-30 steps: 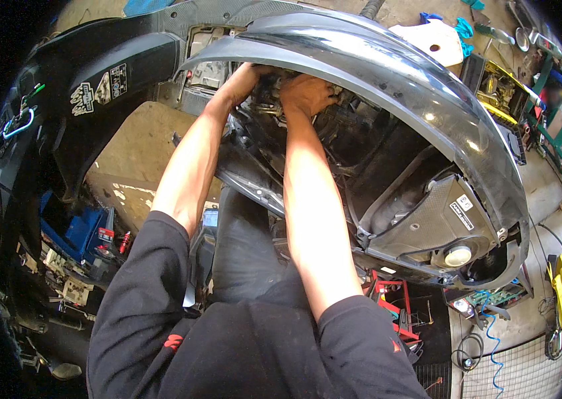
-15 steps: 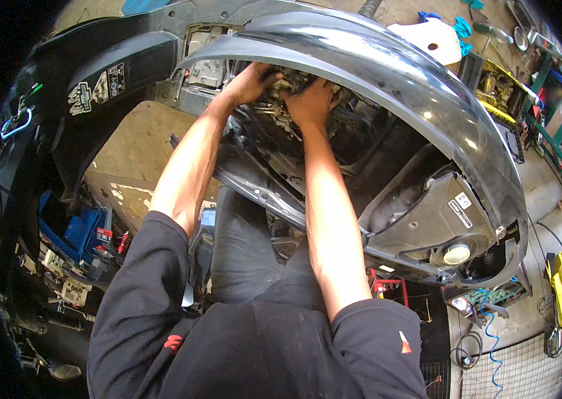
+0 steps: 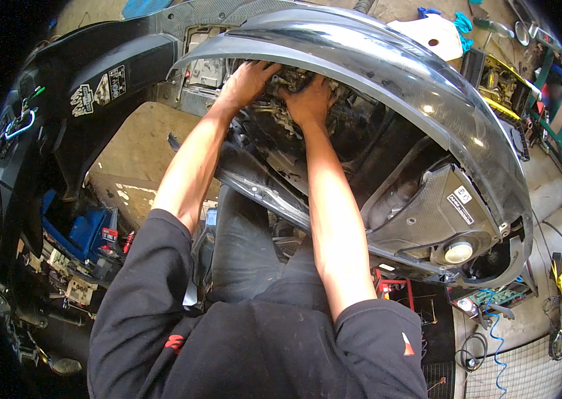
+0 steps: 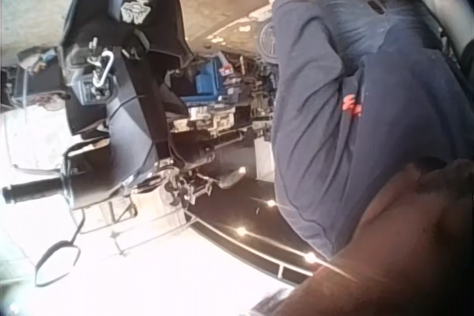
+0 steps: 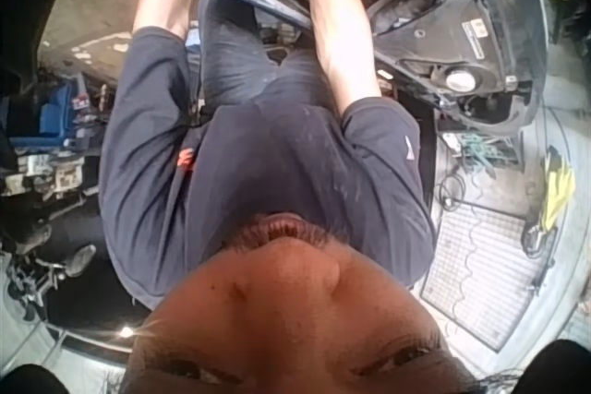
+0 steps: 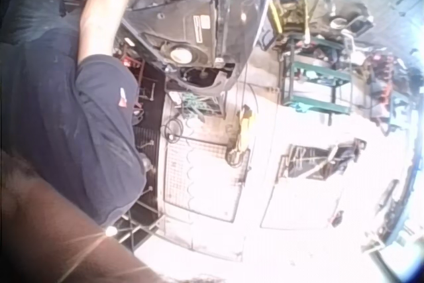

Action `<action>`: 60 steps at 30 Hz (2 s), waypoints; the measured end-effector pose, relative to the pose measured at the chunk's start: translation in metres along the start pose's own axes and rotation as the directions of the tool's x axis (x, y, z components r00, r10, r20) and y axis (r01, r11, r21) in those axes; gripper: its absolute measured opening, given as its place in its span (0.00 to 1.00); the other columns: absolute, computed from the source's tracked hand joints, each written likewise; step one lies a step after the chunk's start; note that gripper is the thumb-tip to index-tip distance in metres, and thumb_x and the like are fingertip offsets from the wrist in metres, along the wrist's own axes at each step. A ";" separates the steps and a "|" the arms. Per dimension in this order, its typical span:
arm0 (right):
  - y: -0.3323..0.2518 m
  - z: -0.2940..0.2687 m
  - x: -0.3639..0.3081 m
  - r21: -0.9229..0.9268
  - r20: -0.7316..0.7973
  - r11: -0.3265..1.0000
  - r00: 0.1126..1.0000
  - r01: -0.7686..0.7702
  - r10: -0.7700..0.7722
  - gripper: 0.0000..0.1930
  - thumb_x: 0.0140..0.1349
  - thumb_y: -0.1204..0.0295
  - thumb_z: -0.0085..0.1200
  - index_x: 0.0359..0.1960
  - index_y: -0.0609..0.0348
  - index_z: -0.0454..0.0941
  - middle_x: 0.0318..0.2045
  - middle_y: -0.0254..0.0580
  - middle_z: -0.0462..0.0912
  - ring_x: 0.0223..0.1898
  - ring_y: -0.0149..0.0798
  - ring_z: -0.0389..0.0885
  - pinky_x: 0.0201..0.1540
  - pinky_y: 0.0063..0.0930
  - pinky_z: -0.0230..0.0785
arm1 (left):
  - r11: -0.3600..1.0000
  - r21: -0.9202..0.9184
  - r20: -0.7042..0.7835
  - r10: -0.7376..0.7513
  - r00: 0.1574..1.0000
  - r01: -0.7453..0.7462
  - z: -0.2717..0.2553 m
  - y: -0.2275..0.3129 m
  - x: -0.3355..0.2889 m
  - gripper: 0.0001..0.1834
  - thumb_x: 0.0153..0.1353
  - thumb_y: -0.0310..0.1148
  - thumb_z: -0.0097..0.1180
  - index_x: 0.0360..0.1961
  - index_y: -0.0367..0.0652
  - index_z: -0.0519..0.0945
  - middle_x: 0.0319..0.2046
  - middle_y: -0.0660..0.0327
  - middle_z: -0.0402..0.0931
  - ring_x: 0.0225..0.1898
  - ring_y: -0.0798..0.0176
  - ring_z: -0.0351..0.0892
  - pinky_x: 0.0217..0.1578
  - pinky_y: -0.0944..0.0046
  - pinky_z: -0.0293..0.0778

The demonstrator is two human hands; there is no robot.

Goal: The person works on the internal components of a motorcycle engine after removing the seat, using a wrench to loosen or tighten parts and handling engine components by hand.

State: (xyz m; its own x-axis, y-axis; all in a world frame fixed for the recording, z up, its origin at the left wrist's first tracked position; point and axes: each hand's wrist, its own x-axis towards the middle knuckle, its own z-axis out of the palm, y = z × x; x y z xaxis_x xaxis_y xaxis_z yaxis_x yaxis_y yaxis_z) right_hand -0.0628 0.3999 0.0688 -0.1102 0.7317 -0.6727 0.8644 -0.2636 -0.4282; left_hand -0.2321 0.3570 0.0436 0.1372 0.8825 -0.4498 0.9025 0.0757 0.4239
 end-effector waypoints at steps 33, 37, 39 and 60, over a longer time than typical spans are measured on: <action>0.002 -0.003 0.005 -0.005 0.058 1.000 0.998 -0.009 0.010 0.61 0.38 0.51 0.73 0.69 0.60 0.44 0.64 0.63 0.62 0.66 0.59 0.58 0.70 0.52 0.43 | 0.989 -0.142 -0.074 -0.057 0.996 0.047 0.009 0.004 0.003 0.26 0.65 0.55 0.48 0.54 0.49 0.78 0.56 0.56 0.74 0.63 0.50 0.60 0.61 0.42 0.47; 0.003 -0.003 0.004 -0.021 0.067 0.999 0.997 -0.027 0.028 0.61 0.39 0.51 0.73 0.69 0.59 0.43 0.64 0.63 0.61 0.67 0.58 0.57 0.70 0.52 0.42 | 0.978 -0.176 0.012 -0.114 0.993 0.115 0.013 0.004 0.006 0.25 0.65 0.55 0.48 0.54 0.51 0.78 0.56 0.56 0.74 0.63 0.48 0.60 0.61 0.40 0.47; 0.001 -0.003 0.004 -0.015 0.064 1.000 0.998 -0.025 0.026 0.62 0.39 0.52 0.74 0.70 0.59 0.43 0.64 0.63 0.61 0.67 0.58 0.56 0.70 0.52 0.42 | 0.972 -0.197 0.036 -0.120 0.992 0.125 0.013 0.001 0.006 0.24 0.66 0.53 0.47 0.54 0.52 0.78 0.56 0.55 0.74 0.62 0.47 0.61 0.61 0.40 0.48; 0.001 0.012 -0.004 -0.027 -0.145 0.998 0.987 0.060 -0.063 0.55 0.42 0.58 0.73 0.68 0.61 0.48 0.62 0.61 0.63 0.63 0.62 0.61 0.67 0.63 0.43 | 0.971 -0.111 -0.058 -0.220 0.974 0.213 0.023 0.016 0.011 0.15 0.63 0.42 0.51 0.45 0.48 0.82 0.46 0.51 0.79 0.55 0.45 0.70 0.48 0.32 0.56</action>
State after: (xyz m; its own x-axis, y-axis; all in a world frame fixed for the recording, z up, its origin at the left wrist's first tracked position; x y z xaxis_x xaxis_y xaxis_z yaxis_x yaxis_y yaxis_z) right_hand -0.0676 0.3899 0.0640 -0.0922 0.8303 -0.5496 0.8690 -0.2024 -0.4516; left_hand -0.2070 0.3569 0.0276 -0.0887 0.8697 -0.4855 0.8600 0.3128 0.4031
